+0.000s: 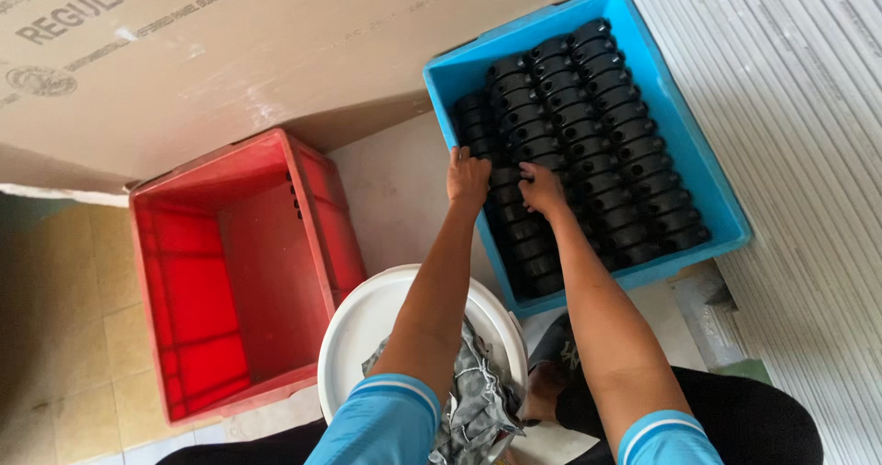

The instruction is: The person picks up black plastic components from a blue crate, wipes them with a cloth, and places them into a red crate.

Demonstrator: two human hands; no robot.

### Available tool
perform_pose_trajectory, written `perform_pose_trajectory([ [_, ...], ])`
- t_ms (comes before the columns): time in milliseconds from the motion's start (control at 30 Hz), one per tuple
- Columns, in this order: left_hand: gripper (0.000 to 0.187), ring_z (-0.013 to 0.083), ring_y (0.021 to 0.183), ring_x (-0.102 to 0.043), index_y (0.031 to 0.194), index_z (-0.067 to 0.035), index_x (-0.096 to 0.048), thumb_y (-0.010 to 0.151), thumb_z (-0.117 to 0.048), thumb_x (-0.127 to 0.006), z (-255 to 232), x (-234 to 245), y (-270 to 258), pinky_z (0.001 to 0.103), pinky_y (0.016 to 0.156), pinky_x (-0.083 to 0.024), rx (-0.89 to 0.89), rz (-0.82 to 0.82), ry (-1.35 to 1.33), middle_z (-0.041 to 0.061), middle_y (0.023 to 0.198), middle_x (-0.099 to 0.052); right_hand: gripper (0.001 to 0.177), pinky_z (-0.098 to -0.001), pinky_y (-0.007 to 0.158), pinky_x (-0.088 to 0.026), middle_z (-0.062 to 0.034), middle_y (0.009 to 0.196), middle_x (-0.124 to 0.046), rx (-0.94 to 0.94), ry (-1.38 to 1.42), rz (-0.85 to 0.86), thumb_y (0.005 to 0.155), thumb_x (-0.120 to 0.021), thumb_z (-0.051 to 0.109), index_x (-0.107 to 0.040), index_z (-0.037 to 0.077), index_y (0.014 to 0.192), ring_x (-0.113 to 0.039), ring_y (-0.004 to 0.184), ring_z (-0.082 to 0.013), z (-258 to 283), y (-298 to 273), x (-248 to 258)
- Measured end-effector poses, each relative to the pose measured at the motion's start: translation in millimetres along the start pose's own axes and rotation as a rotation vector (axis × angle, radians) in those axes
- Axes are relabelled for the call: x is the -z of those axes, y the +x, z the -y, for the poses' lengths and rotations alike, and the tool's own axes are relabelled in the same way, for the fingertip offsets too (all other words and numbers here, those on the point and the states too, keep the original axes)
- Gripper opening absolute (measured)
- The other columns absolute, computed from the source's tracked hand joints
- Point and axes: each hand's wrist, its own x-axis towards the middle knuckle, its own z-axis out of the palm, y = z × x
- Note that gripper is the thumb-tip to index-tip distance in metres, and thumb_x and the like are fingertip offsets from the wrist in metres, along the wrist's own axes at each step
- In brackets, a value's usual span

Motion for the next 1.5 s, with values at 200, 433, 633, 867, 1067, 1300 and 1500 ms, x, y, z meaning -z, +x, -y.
perform_pose_trajectory([
  [200, 0.016, 0.0166, 0.125, -0.057, 0.1, -0.027, -0.082, 0.09, -0.035, -0.073, -4.4, 12.6, -8.6, 0.045, 0.117, -0.022, -0.009, -0.012, 0.084, -0.005, 0.099, -0.083, 0.047, -0.0379, 0.052, -0.064, -0.0255, 0.137, -0.068, 0.035, 0.042, -0.024, 0.102, -0.054, 0.009, -0.062, 0.005, 0.148, -0.073, 0.066, -0.0264, 43.6, -39.6, 7.5],
  [433, 0.026, 0.0212, 0.117, -0.064, 0.097, -0.02, -0.083, 0.086, -0.043, -0.077, 5.8, 42.7, -15.0, 0.044, 0.112, -0.028, -0.044, -0.049, 0.036, 0.002, 0.099, -0.082, 0.046, -0.0411, 0.071, -0.066, -0.0241, 0.147, -0.062, -0.01, 0.094, -0.048, 0.104, -0.058, 0.008, -0.06, 0.006, 0.151, -0.076, 0.089, -0.0272, 42.1, -27.6, 3.4],
  [633, 0.026, 0.0206, 0.1, -0.063, 0.09, -0.039, -0.081, 0.074, -0.059, -0.078, 44.5, 62.0, -8.0, 0.042, 0.099, -0.037, 0.006, -0.264, -0.158, -0.003, 0.081, -0.078, 0.047, -0.0471, 0.095, -0.057, -0.0031, 0.108, -0.08, 0.29, -0.086, -0.262, 0.096, -0.059, 0.025, -0.07, 0.029, 0.142, -0.075, 0.101, -0.0296, 84.9, -46.8, 34.1],
  [867, 0.022, 0.0266, 0.081, -0.061, 0.09, -0.04, -0.078, 0.072, -0.052, -0.082, 111.1, 188.2, -111.2, 0.049, 0.087, -0.039, -0.099, -0.81, -0.381, -0.005, 0.07, -0.067, 0.036, -0.0379, 0.091, -0.057, -0.0207, 0.134, -0.069, 0.825, 0.149, -0.238, 0.104, -0.067, 0.006, -0.063, 0.001, 0.14, -0.07, 0.106, -0.0271, 216.2, -153.7, 67.7],
  [1067, 0.036, 0.0172, 0.082, -0.055, 0.118, -0.033, -0.077, 0.084, -0.039, -0.089, 163.3, 221.9, -253.9, 0.039, 0.088, -0.036, -0.031, -0.99, -0.53, -0.023, 0.083, -0.078, 0.031, -0.0387, 0.102, -0.059, -0.0192, 0.107, -0.075, 0.992, 0.036, -0.108, 0.11, -0.072, -0.001, -0.064, -0.002, 0.14, -0.072, 0.116, -0.0297, 306.4, -289.4, 42.2],
  [1300, 0.038, 0.0168, 0.08, -0.059, 0.108, -0.032, -0.083, 0.073, -0.031, -0.1, 157.8, 175.3, -423.5, 0.028, 0.09, -0.05, 0.278, -0.952, -1.062, -0.01, 0.094, -0.082, 0.011, -0.0406, 0.09, -0.059, -0.0071, 0.104, -0.082, 0.993, -0.082, -0.266, 0.098, -0.083, 0.007, -0.081, 0.012, 0.108, -0.078, 0.104, -0.0301, 255.2, -388.9, -54.8],
  [1500, 0.043, 0.0143, 0.08, -0.059, 0.111, -0.034, -0.085, 0.071, -0.028, -0.101, 159.3, 101.1, -477.5, 0.026, 0.087, -0.045, 0.489, -0.982, -0.987, -0.007, 0.077, -0.075, 0.029, -0.0338, 0.088, -0.06, 0.0049, 0.101, -0.082, 0.902, -0.172, -0.331, 0.095, -0.086, 0.017, -0.075, 0.018, 0.122, -0.077, 0.093, -0.0177, 198.7, -432.3, -91.4],
])
